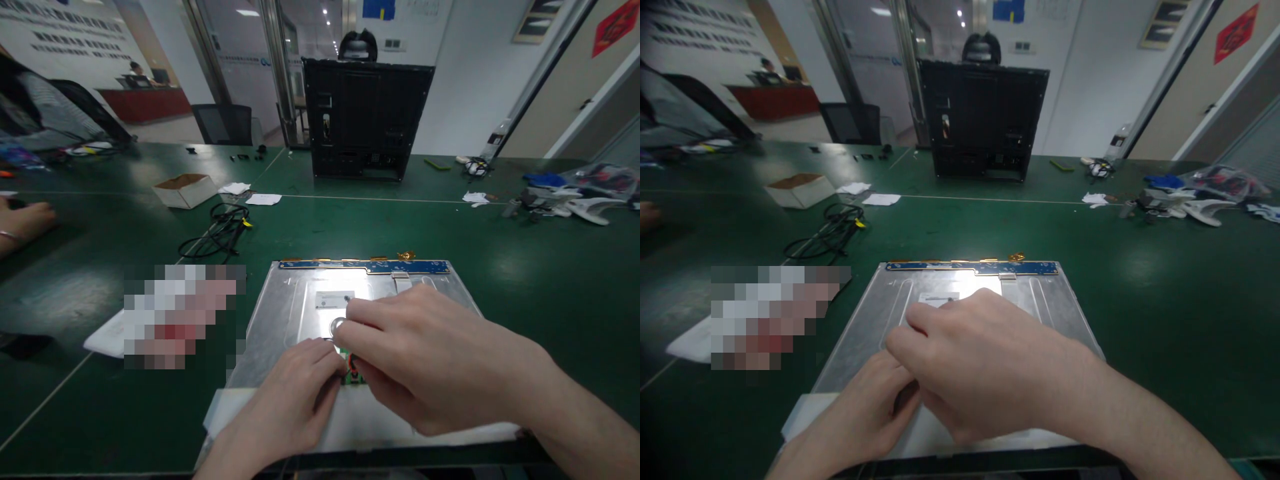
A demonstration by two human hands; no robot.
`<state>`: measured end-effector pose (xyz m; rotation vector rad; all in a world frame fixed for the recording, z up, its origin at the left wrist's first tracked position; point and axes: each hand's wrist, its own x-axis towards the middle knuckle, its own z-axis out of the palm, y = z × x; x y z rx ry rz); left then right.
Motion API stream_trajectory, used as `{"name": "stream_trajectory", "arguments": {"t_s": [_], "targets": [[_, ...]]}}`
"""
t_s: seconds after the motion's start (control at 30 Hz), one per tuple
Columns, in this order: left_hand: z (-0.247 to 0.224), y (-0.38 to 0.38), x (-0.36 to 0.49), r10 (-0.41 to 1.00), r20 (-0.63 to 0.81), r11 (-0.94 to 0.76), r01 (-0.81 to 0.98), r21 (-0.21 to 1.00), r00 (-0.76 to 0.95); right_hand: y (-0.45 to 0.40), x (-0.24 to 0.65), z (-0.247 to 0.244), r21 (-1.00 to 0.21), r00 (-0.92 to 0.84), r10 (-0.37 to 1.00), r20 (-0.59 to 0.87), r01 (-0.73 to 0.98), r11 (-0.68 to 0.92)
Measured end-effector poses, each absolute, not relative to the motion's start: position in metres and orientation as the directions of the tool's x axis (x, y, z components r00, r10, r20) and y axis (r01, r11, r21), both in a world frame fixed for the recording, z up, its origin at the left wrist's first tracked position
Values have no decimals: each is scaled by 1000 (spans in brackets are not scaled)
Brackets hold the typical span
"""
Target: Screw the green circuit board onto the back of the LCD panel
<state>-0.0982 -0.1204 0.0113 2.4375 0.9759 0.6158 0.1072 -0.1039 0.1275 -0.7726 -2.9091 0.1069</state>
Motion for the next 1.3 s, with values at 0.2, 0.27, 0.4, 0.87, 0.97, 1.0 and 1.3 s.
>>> {"name": "stream_trajectory", "arguments": {"t_s": [0.2,0.27,0.4,0.87,0.97,1.0,1.3], "targets": [[9,-121,-99,720,247,-656,522,545,649,-102,107,123,-52,-849,513,124,511,858],[9,-121,-99,722,248,-655,521,547,646,-102,107,124,-61,-854,507,117,503,862],[10,-120,-98,711,244,-658,502,561,659,-105,109,129,-145,-861,502,75,489,860],[10,-121,-98,707,276,-668,487,563,651,-105,108,126,-102,-857,509,80,501,859],[11,-120,-98,701,267,-668,479,569,661,-105,108,128,-148,-870,488,65,475,867],[11,-120,-98,702,262,-668,482,567,662,-105,108,128,-152,-872,485,66,472,868],[9,-120,-99,715,242,-662,524,536,656,-101,106,123,-57,-844,525,109,522,851]]}}
